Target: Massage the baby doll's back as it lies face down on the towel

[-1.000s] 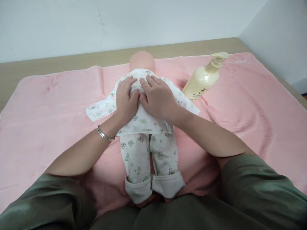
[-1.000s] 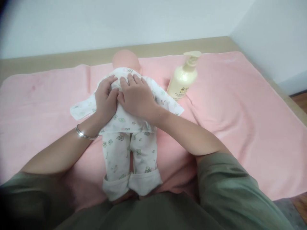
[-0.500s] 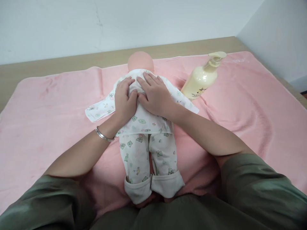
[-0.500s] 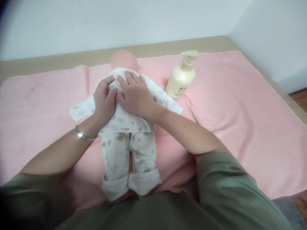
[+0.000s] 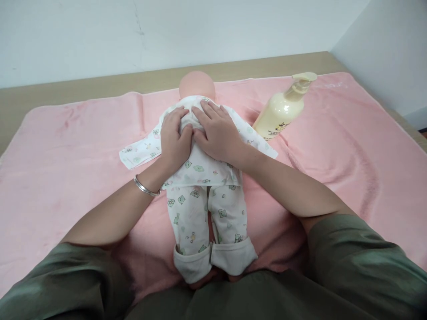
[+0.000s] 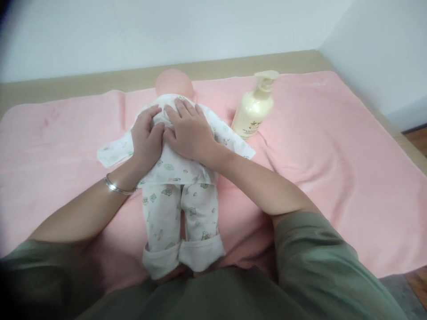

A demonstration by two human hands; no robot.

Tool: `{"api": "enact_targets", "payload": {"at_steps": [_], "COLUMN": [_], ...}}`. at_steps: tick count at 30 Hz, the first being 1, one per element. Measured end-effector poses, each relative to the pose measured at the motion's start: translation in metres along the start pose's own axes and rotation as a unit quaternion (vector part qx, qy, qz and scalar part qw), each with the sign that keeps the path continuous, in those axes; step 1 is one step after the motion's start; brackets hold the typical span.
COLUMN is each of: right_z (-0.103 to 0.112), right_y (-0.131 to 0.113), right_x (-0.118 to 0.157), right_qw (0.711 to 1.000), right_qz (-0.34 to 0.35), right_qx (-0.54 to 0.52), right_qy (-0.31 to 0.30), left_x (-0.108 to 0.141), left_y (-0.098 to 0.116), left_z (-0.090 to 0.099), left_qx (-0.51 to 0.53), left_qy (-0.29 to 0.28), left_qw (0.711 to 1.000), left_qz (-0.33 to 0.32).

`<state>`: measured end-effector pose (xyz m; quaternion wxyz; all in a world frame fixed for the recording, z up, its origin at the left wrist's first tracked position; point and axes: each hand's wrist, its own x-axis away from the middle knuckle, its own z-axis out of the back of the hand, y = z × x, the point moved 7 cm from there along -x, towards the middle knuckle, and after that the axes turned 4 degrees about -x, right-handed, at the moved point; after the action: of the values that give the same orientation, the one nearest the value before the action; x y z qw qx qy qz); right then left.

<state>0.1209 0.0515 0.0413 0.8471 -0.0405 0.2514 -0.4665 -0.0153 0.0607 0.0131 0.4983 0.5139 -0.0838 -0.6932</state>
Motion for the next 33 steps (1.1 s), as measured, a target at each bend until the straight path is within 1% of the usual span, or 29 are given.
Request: {"api": "enact_targets", "payload": {"at_steps": [6,15,22,28,33], "right_z": [-0.0017,0.0007,0.0023,0.0023,0.0022], "right_y": [0.0013,-0.002,-0.0041,-0.0035,-0.0044], "right_x": [-0.001,-0.0018,-0.0019,-0.0018,-0.0018], "right_qw": [1.0,0.999,0.998,0.998,0.997], "right_qz": [0.0,-0.02,-0.039,-0.03,-0.039], "right_qx": [0.01,0.029,0.043,0.042,0.049], "right_qy": [0.002,-0.021,-0.039,-0.029,-0.042], "left_x": [0.0003,-0.0006,-0.001,-0.0008,-0.0007], "left_y": [-0.0027,-0.003,-0.0036,-0.0029,-0.002], "left_z": [-0.0005,0.0,0.0001,0.0001,0.0003], "left_qx": [0.0,0.003,0.0,0.001,0.003], "left_qy": [0.002,0.006,0.011,0.004,0.005], "left_qw": [1.0,1.0,1.0,1.0,1.0], "left_qz": [-0.005,-0.019,-0.019,-0.019,-0.011]}}
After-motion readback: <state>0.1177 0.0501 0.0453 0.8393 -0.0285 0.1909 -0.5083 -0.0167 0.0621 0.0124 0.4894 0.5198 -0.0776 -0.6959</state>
